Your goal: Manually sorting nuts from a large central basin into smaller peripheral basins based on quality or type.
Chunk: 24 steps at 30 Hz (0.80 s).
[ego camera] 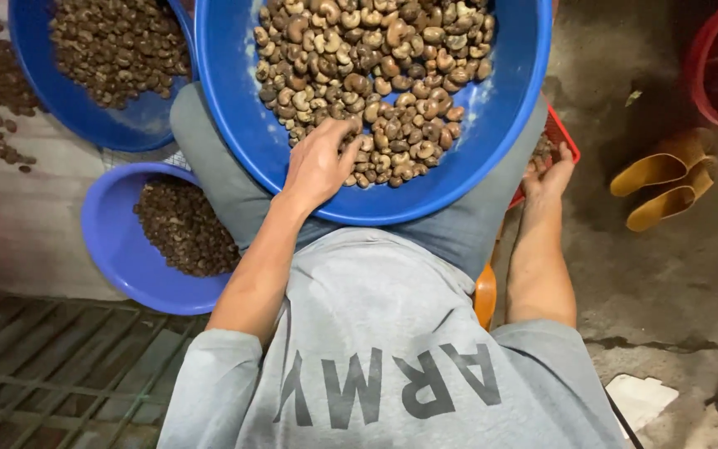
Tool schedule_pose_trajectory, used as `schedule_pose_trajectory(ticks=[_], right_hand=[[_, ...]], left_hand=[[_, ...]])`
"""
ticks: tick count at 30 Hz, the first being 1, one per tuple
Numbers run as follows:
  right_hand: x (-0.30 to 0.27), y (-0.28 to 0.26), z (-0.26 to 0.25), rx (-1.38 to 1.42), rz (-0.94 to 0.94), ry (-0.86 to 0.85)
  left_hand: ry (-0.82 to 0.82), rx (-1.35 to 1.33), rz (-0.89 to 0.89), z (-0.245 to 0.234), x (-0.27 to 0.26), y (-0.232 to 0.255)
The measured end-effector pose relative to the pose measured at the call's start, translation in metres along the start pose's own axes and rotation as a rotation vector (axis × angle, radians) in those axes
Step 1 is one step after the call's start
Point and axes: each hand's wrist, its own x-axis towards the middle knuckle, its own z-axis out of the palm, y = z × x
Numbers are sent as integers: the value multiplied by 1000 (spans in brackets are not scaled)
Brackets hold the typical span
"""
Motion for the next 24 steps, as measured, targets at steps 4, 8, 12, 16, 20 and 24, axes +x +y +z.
schedule_pose_trajectory(ticks=[4,8,12,16,20,24], right_hand=[[-55,14,22,-147,-151,15],[-104,19,40,-379,-287,-48],[-192,11,79,-373,-320,-302],[-242,9,101,-513,-555,-278],[-303,19,137,-715,-1234,-577],[-377,45,182,-1132,-1541,-813]], left_hand=[[11,41,33,22,23,-1],[102,57,151,50,53,5],[252,316,202,81,81,10],[309,387,183,88,83,9],[181,359,137,82,78,6],[136,297,168,80,64,6]])
